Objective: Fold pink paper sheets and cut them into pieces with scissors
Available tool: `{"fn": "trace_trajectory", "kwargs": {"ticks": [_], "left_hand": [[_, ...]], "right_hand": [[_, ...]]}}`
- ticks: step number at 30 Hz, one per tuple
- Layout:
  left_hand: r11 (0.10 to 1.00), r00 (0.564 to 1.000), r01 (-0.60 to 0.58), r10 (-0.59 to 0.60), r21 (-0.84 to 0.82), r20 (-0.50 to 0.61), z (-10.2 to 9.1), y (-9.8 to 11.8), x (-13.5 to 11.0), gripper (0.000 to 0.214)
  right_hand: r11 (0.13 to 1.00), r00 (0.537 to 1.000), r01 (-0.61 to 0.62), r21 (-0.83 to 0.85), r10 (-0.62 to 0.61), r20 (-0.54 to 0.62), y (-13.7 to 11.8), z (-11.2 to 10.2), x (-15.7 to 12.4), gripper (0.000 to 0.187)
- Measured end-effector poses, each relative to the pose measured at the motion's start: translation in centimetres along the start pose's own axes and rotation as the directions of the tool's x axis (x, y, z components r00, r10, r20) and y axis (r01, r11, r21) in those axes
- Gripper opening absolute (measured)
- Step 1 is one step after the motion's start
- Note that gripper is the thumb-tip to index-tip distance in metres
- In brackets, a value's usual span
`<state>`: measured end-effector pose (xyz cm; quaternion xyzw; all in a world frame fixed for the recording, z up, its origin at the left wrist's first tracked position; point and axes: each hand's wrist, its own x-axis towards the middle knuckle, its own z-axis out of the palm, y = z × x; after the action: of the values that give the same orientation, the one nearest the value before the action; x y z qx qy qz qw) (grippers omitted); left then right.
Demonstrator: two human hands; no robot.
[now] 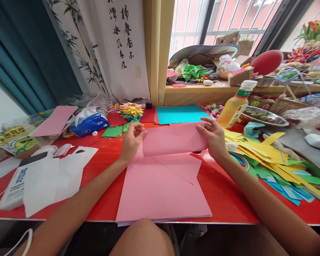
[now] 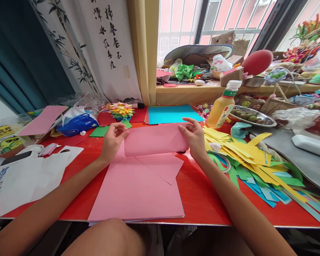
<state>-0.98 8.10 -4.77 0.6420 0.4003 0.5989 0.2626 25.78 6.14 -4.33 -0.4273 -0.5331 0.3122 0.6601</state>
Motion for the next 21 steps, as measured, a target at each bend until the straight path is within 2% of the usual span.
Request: {"fn": "trace_trajectory", "kwargs": {"ticks": [5,9,13,21], "left_hand": [[1.0,1.0,0.015,-0.015,-0.024,-0.004,0.1,0.0,0.0,0.021],[1.0,1.0,0.013,-0.013,-0.023,-0.025,0.0,0.1,0.1,0.02],[0.999,1.0,0.005,-0.005,-0.033,-0.028,0.0,0.1,0.1,0.019],[1.0,1.0,0.006,-0.007,-0.027,-0.024,0.1,-0.2,0.0,0.018]], "right_hand": [[1.0,1.0,0.002,0.021,-0.002,-0.015,-0.6,0.0,0.0,0.034],[0.992,0.991,-0.115,0.051,0.111,0.081,-1.1,-0.1,-0.1,0.04],[0.98,0.972,-0.195,0.024,0.19,0.134,-1.1,-0.3,-0.2,0.027],[0.99,0.987,-0.129,-0.051,0.133,0.087,-0.8,-0.5,-0.3,0.026]]}}
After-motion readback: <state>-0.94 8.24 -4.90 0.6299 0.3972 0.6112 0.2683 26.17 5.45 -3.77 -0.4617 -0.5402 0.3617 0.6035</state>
